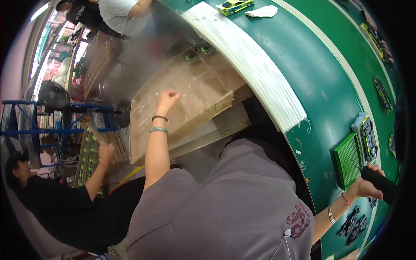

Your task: The person assembles small electronic toy cars by hand, inserting circuit boards into toy car chassis, then attaching the plastic shells with screws using an electric screwdriver.

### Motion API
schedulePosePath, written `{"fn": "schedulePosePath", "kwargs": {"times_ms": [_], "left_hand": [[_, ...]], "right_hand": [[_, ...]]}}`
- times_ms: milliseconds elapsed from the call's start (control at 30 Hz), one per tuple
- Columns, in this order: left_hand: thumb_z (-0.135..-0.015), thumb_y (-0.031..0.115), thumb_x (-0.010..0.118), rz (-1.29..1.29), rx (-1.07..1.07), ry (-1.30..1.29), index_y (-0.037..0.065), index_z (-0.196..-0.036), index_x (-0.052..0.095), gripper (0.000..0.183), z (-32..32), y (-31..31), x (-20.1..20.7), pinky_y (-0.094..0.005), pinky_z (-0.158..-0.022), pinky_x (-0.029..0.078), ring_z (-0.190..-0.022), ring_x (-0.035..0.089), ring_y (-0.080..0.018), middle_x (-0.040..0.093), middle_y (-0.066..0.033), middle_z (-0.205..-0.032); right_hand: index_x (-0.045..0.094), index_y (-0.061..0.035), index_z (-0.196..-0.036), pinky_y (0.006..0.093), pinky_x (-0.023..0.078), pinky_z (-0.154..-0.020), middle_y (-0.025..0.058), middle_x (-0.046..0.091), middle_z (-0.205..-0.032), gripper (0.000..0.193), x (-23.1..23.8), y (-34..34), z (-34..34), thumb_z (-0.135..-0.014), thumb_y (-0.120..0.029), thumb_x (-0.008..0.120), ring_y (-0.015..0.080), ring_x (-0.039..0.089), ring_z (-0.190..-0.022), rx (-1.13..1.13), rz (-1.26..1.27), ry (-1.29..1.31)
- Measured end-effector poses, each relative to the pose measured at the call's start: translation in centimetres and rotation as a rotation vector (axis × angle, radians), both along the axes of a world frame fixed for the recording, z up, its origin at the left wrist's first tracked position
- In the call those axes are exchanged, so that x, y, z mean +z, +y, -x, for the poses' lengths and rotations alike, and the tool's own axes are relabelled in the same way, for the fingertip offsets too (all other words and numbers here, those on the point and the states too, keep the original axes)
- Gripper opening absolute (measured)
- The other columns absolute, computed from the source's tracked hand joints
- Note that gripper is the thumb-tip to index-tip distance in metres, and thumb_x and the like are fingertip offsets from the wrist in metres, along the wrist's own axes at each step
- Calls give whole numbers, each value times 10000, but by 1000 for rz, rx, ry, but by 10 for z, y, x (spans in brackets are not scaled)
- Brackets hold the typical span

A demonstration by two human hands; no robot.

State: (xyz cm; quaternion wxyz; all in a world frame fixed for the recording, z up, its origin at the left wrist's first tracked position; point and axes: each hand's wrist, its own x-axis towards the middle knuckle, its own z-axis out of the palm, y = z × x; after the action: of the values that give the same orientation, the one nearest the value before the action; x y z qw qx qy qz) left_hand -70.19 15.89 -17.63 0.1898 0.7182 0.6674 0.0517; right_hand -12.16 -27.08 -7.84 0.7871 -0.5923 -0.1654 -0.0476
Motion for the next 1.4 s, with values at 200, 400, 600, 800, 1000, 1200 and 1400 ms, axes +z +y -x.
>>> {"fn": "schedulePosePath", "kwargs": {"times_ms": [200,400,600,800,1000,1200,1400], "left_hand": [[-718,326,629,-325,111,44,86,-850,616,274,17,-65,-80,-550,-858,359,-928,566,-282,600,-90,-903],[-784,303,591,-250,36,160,68,-1015,528,335,22,-113,-124,-651,-951,233,-1013,508,-315,519,-117,-1031],[-798,285,576,-157,-31,140,61,-1025,521,323,53,-127,-110,-670,-967,207,-1065,470,-334,493,-129,-1045],[-775,264,600,-403,-70,308,44,-1072,511,380,21,-149,-96,-571,-985,269,-1125,409,-368,440,-214,-1179],[-838,209,508,495,-4,-391,-45,-879,542,259,-53,-256,-38,-358,-846,412,-927,544,-314,577,-210,-912],[-886,291,468,672,273,-701,-8,-1008,566,337,-60,-276,-68,-341,-854,436,-926,574,-256,607,-143,-988],[-916,372,456,858,490,-942,39,-1126,575,411,-103,-253,-52,-333,-884,442,-958,579,-223,611,-93,-1095]], "right_hand": [[503,7,-815,348,432,-699,108,478,-724,1028,-4,1,2,-456,-943,344,228,477,-678,-10,-20,4],[501,1,-831,332,433,-691,107,483,-752,1007,-11,-7,-6,-456,-928,397,219,480,-689,68,-83,-3],[495,14,-821,324,435,-680,112,483,-745,1010,-7,-2,-4,-465,-926,393,224,486,-690,82,-77,-14],[486,20,-810,326,432,-651,107,467,-723,1029,-5,-7,-8,-457,-939,366,223,478,-664,-38,-28,-37],[483,22,-768,328,460,-680,117,464,-730,1018,-7,0,-18,-465,-941,348,225,492,-682,73,-4,-55],[489,24,-748,333,471,-659,132,478,-697,1021,-20,-25,-58,-518,-941,250,229,500,-648,114,-42,-47],[491,25,-720,316,460,-635,140,493,-633,791,0,8,-7,-803,-698,182,239,515,-597,-27,33,-136]]}}
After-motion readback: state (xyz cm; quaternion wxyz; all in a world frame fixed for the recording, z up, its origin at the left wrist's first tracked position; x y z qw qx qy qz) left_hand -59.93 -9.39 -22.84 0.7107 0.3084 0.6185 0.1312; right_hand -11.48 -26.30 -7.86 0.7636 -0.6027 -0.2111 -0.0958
